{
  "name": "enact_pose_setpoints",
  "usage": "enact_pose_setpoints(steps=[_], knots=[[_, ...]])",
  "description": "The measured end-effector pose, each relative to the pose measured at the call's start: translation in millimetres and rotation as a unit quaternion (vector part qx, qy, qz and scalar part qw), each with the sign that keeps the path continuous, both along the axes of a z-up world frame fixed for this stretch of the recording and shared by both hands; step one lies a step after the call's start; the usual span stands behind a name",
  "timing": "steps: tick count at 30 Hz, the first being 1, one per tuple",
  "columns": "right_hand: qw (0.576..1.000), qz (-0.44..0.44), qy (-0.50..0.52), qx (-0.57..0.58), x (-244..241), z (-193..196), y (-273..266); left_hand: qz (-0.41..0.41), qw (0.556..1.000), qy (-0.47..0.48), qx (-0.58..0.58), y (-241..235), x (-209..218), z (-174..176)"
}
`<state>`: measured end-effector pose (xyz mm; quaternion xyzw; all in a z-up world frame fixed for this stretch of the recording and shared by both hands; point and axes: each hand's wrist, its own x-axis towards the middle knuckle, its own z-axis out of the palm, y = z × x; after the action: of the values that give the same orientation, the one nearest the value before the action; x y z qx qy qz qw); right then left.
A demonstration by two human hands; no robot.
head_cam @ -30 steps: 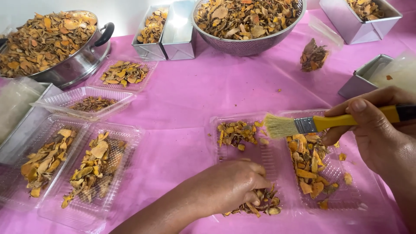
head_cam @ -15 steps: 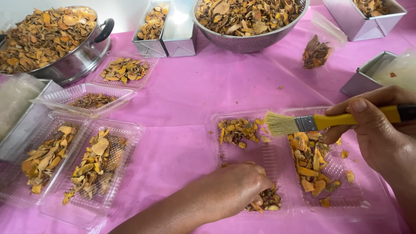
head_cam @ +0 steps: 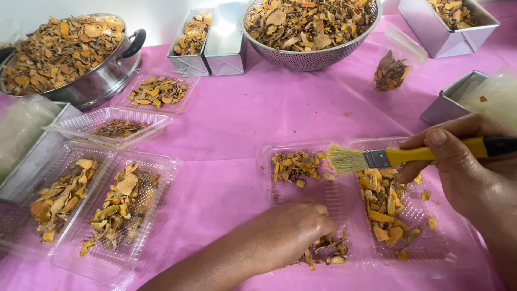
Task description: Sorting and packing dried tea leaves into plastic containers and bags using hands and a brush.
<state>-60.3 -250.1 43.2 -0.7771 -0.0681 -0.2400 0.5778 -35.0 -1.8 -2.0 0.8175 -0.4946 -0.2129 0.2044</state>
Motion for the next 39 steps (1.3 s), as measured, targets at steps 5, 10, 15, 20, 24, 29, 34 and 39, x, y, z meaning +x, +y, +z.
enact_pose_setpoints(steps=[5,10,15,20,24,29,34,39], knots=[[0.999,0.032,-0.010,0.043,2,-6,-5,-0.030,0.994,-0.082,-0.060,3,8,-13],[1.000,-0.002,0.013,-0.010,-4,8,4,0.000,0.998,-0.019,-0.054,5,3,-8],[1.000,-0.008,0.006,0.016,-4,6,6,0.004,1.000,-0.018,-0.008,7,4,-16],[1.000,-0.008,-0.009,-0.015,-2,7,4,0.046,0.998,-0.003,0.041,5,7,-3],[1.000,-0.011,-0.014,-0.013,1,1,0,0.063,0.998,0.026,0.002,8,11,-8],[1.000,0.003,-0.020,0.009,1,0,1,0.068,0.996,0.037,0.031,6,13,-11],[0.999,0.011,-0.025,0.018,3,-4,-1,0.088,0.992,0.037,0.082,2,13,-16],[0.981,0.134,-0.099,0.098,18,-32,-29,0.310,0.931,0.176,-0.075,-2,16,19]])
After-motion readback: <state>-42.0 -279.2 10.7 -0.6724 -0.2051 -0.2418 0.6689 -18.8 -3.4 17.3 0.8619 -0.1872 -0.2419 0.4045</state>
